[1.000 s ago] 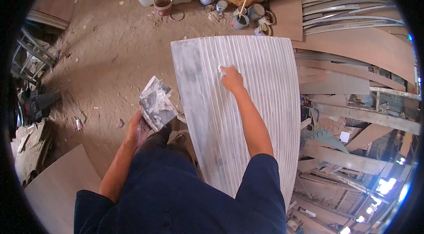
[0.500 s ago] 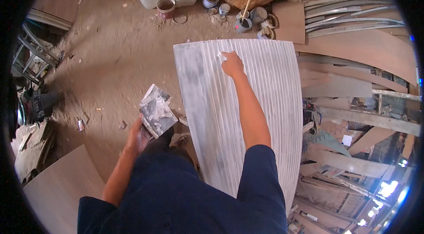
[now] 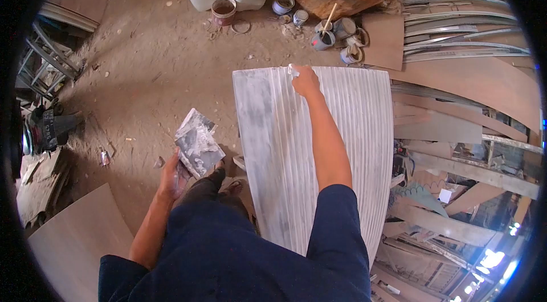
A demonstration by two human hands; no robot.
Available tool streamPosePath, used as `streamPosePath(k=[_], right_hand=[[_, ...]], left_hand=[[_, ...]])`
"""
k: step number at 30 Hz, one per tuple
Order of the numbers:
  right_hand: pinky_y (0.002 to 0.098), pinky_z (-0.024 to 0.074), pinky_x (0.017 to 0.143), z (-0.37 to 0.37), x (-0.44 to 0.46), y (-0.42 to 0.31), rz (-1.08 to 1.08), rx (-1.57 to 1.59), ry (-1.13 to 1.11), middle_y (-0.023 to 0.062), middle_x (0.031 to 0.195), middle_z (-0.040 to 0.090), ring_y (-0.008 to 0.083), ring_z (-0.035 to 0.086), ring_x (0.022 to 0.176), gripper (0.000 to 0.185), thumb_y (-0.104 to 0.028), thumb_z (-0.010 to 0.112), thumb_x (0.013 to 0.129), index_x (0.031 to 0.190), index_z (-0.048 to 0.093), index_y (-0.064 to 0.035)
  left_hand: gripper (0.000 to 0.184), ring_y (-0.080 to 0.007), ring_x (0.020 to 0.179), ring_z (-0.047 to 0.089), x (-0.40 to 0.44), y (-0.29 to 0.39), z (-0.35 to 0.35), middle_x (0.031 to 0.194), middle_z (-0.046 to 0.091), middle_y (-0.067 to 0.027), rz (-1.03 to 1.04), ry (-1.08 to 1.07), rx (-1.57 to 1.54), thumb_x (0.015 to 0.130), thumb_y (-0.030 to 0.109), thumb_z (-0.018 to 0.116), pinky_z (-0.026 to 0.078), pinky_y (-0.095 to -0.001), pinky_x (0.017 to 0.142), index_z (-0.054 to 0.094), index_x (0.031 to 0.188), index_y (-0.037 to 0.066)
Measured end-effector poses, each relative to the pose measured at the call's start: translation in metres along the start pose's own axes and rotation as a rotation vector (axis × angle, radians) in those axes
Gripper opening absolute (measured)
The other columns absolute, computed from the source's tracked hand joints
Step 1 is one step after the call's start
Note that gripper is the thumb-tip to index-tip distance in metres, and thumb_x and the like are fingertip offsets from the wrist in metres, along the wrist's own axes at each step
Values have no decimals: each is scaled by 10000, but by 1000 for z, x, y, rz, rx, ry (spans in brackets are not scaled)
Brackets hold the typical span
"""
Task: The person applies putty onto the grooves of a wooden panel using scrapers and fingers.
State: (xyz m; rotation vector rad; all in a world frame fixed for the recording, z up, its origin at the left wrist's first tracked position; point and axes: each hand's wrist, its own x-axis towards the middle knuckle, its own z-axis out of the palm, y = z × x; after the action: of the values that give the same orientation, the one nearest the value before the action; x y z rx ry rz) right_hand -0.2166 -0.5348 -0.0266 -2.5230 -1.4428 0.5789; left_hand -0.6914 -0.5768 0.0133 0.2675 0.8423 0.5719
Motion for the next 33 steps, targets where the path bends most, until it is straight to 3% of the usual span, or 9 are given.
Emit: streamPosePath(k=[7, 10, 22, 24, 31, 33], right_hand=[[419, 409, 1018, 11, -6, 0, -40, -23, 55, 271, 1261, 532, 400, 506, 1190, 468, -155, 574, 795, 1260, 610, -183], [434, 430, 997, 12, -11, -5, 57, -18, 65, 227, 1248, 551, 376, 530, 1163, 439, -154, 575, 796, 1231, 631, -171], [442, 451, 953, 8, -60, 4, 113, -62, -70, 189, 1175, 560, 368, 553, 1109, 424, -141, 550, 810, 1218, 647, -208], [443, 438, 948, 9, -71, 5, 67, -43, -36, 218, 1082, 569, 382, 556, 1068, 431, -149, 529, 813, 1222, 645, -213], [436, 435, 965, 13, -93, 14, 64, -41, -51, 216, 1123, 570, 378, 553, 1088, 454, -123, 518, 798, 1227, 642, -206], [450, 452, 956, 17, -95, 20, 62, -101, -86, 175, 1189, 562, 360, 547, 1125, 477, -117, 539, 806, 1263, 613, -234]], left_hand=[[457, -236, 1066, 603, 4, 1, 5, 1186, 600, -131, 1, -8, -6, 1010, 354, 427, 485, -394, 912, 489, 1254, -27], [454, -234, 1070, 601, 3, 2, 8, 1187, 600, -130, -13, -3, 13, 1010, 353, 429, 478, -394, 923, 492, 1253, -26], [418, -216, 1011, 618, -6, -7, 8, 1146, 612, -122, 9, -18, -14, 1008, 340, 441, 497, -380, 877, 510, 1219, -15], [418, -216, 1014, 616, -12, -7, 13, 1145, 612, -122, 12, -44, -13, 1011, 339, 434, 494, -377, 880, 509, 1220, -16], [425, -215, 1027, 611, -29, -18, 16, 1151, 610, -119, 41, -59, -15, 1014, 340, 430, 486, -366, 887, 506, 1225, -21], [428, -212, 1030, 611, -32, -20, 12, 1163, 608, -118, 38, -76, -6, 1012, 343, 435, 486, -365, 884, 507, 1230, -18]])
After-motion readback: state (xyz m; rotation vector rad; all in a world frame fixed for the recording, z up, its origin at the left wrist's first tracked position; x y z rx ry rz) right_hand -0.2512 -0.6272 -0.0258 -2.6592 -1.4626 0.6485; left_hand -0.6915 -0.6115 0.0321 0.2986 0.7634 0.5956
